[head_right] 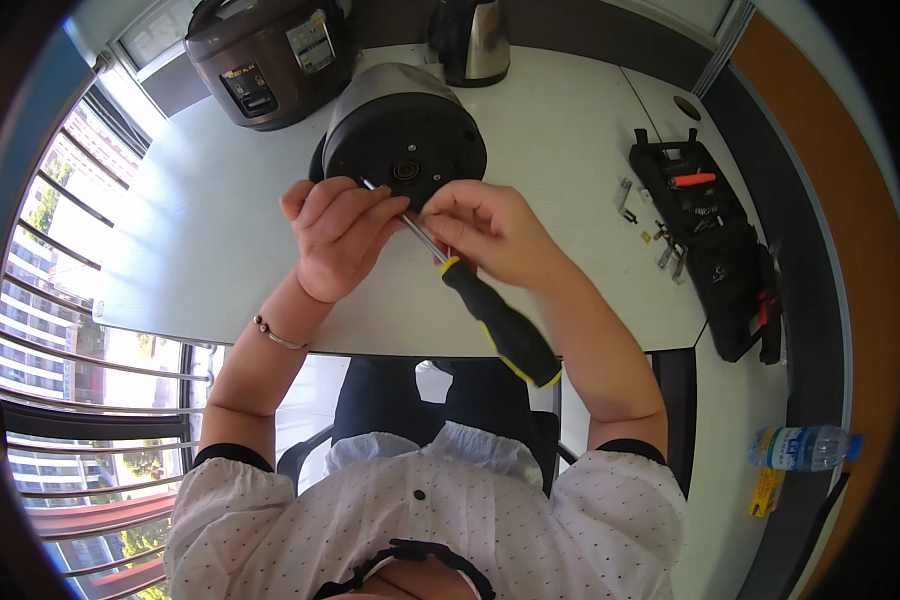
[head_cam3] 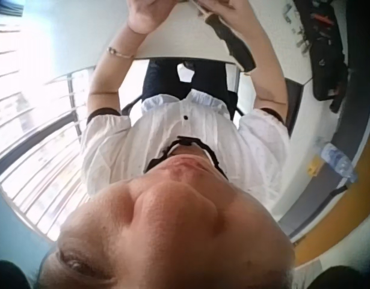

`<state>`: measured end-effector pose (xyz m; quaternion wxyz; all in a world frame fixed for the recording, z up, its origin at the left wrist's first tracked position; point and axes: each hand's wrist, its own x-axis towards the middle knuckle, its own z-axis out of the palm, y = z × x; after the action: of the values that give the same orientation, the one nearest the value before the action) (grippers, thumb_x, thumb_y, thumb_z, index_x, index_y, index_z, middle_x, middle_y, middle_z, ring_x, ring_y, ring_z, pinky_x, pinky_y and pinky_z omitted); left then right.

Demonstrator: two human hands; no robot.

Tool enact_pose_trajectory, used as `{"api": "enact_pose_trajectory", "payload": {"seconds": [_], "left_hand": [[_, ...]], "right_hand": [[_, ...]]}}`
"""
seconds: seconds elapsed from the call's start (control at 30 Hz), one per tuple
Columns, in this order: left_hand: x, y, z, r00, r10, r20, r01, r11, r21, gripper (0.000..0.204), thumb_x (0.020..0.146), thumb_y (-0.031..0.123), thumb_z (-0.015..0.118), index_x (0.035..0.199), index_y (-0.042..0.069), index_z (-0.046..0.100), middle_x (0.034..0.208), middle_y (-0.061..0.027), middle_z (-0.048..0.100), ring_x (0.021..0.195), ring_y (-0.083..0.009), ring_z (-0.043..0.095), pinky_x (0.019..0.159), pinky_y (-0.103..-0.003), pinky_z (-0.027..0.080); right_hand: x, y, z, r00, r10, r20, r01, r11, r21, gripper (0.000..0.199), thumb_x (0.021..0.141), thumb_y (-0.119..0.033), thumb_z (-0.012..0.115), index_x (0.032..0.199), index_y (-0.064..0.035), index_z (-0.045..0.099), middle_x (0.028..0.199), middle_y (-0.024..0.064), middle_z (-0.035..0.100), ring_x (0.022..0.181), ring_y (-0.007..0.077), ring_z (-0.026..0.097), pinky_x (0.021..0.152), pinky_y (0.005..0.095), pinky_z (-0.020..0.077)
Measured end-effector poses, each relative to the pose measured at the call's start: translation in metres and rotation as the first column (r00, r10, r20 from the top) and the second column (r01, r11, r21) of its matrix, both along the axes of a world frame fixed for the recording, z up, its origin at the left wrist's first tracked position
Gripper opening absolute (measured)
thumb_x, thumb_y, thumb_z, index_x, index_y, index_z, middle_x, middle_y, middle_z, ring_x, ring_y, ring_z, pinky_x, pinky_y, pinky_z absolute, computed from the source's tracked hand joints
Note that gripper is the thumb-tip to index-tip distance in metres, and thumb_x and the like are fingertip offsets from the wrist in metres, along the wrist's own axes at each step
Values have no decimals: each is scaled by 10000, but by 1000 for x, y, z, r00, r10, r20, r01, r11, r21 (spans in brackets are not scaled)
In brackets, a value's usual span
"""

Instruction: The person disassembles an electric kettle by removing screws from the base with a screwdriver. They then separate the base cover from the kettle body, exposing the internal heating element and wiring.

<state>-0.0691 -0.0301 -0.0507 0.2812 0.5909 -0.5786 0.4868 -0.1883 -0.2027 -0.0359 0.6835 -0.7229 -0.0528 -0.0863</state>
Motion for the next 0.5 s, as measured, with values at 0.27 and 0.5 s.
{"api": "enact_pose_trajectory", "payload": {"seconds": [0.27, 0.5], "left_hand": [[3, 1, 8, 992, -58, -115, 55, 998, -32, 242, 620, 148, 751, 849, 100, 691, 803, 5, 584, 784, -191, 524, 771, -351, 361], [7, -1, 6, 971, -124, -205, 115, 992, -55, 249, 621, 157, 763, 854, 98, 698, 766, 2, 560, 762, -195, 511, 753, -347, 374]], "right_hand": [[-13, 7, 19, 871, 136, 472, 171, 817, -551, 525, 649, 1, 767, 1146, -109, 637, 987, 100, 602, 714, 234, 607, 649, 275, 502], [-19, -6, 20, 730, 114, 674, 304, 828, -470, 422, 633, -215, 835, 984, -60, 660, 868, 122, 667, 722, 222, 671, 566, 256, 500]]}}
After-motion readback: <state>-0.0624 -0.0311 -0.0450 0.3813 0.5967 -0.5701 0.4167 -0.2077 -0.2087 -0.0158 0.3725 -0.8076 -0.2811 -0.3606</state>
